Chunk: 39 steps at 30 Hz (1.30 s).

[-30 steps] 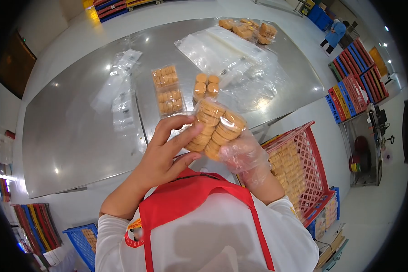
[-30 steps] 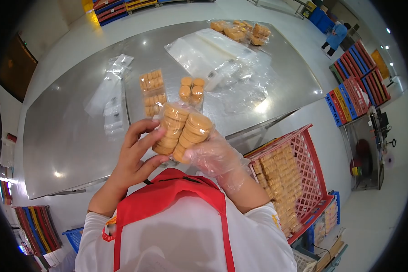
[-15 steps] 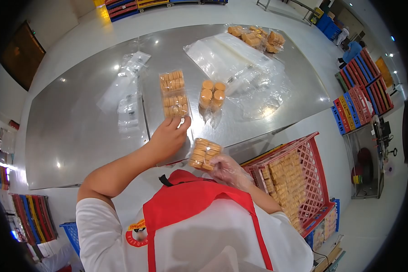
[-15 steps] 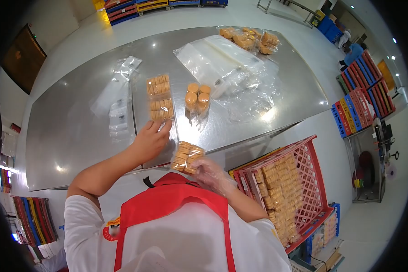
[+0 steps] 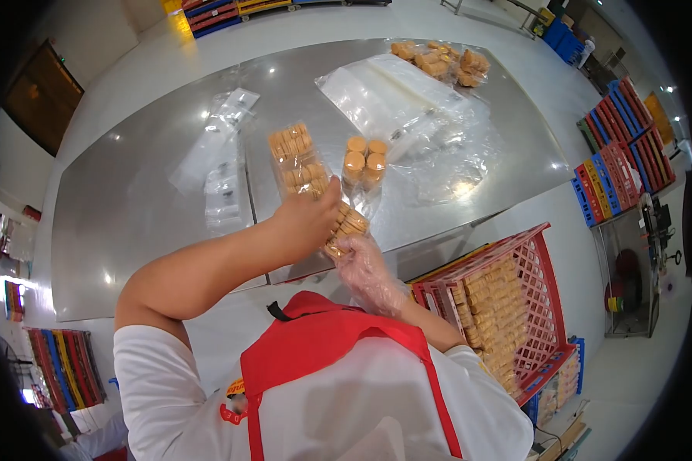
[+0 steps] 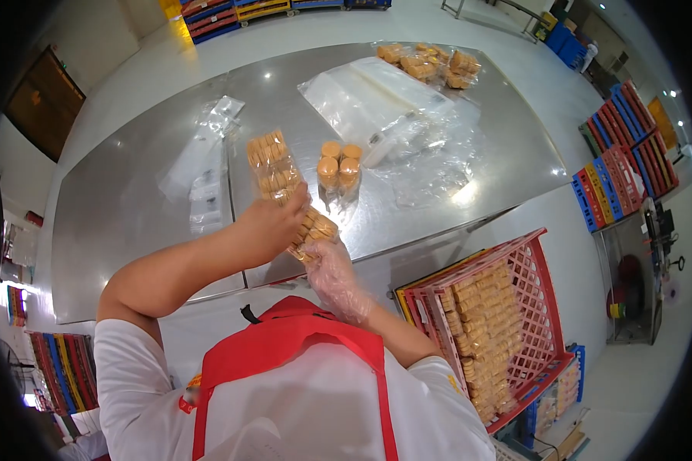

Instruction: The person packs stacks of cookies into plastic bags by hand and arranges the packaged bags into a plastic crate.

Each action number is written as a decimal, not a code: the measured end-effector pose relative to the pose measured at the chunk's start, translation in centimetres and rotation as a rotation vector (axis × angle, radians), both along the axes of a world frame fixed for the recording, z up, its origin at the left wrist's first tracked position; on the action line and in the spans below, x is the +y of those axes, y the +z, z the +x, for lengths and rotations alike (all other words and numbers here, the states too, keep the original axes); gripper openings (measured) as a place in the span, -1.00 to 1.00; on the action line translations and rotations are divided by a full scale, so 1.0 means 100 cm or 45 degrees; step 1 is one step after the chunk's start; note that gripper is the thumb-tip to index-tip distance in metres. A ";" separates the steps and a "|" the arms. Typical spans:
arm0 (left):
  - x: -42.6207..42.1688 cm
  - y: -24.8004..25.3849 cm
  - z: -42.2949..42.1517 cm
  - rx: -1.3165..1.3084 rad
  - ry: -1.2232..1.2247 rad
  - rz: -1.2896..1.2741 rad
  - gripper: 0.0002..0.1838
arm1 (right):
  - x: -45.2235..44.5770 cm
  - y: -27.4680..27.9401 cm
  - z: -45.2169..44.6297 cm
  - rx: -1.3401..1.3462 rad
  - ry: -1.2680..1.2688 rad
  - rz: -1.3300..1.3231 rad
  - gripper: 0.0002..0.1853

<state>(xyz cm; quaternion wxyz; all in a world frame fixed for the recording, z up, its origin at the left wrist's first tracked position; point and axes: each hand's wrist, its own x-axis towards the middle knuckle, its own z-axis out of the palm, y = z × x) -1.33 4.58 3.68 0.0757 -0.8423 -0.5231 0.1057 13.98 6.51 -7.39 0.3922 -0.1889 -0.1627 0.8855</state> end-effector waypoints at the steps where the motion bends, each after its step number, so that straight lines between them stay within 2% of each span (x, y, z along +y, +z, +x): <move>1: 0.003 0.000 0.000 -0.116 -0.009 -0.022 -0.47 | -0.003 0.004 -0.001 -0.065 -0.063 0.047 -0.41; 3: 0.008 0.000 0.002 -0.247 -0.002 -0.056 -0.44 | -0.009 0.013 -0.003 -0.194 -0.194 0.142 -0.40; 6: 0.014 -0.004 0.013 -0.260 0.050 -0.100 -0.43 | -0.003 0.013 -0.008 -0.167 -0.070 0.081 -0.42; 9: 0.012 -0.008 0.025 -0.111 0.020 -0.096 -0.42 | 0.012 -0.005 -0.010 0.108 -0.134 -0.464 -0.45; 11: 0.006 0.003 0.027 0.102 -0.122 -0.014 -0.43 | 0.015 -0.012 -0.007 0.098 -0.094 -0.484 -0.46; 12: 0.003 0.007 0.028 0.139 -0.088 -0.031 -0.42 | 0.015 -0.007 -0.006 0.092 -0.074 -0.495 -0.47; 15: -0.001 0.009 0.027 0.186 -0.014 -0.076 -0.39 | 0.017 0.013 0.004 0.106 0.007 -0.377 -0.45; 17: 0.000 0.002 0.024 0.136 -0.003 -0.099 -0.37 | 0.019 0.013 0.001 0.139 0.045 -0.461 -0.49; 19: 0.006 -0.027 0.028 -0.301 0.230 -0.173 -0.33 | 0.020 0.011 -0.004 0.181 0.054 -0.446 -0.55; 21: 0.008 -0.042 0.036 -0.371 0.224 -0.177 -0.30 | 0.018 0.008 -0.015 0.229 0.042 -0.330 -0.60; 23: 0.003 -0.021 0.048 -0.069 -0.018 -0.113 -0.28 | 0.015 0.007 -0.023 0.265 0.037 -0.239 -0.61; 26: 0.002 -0.023 0.053 -0.159 -0.001 -0.117 -0.27 | 0.015 0.007 -0.027 0.255 0.023 -0.221 -0.61; 29: 0.002 -0.029 0.047 -0.251 -0.122 0.099 -0.24 | 0.023 0.009 -0.019 0.211 0.014 -0.265 -0.62; 32: 0.002 -0.013 0.049 -0.327 0.008 0.196 -0.23 | 0.031 0.016 -0.009 0.179 0.030 -0.300 -0.63; 35: 0.009 -0.024 0.041 -0.354 -0.066 0.231 -0.31 | 0.032 0.018 -0.007 0.153 0.042 -0.308 -0.64; 38: 0.012 -0.040 0.046 -0.454 -0.267 0.164 -0.42 | 0.028 0.013 -0.017 0.138 0.041 -0.292 -0.65; 39: 0.008 -0.036 0.050 -0.375 -0.293 0.155 -0.47 | 0.026 0.012 -0.022 0.134 0.035 -0.285 -0.65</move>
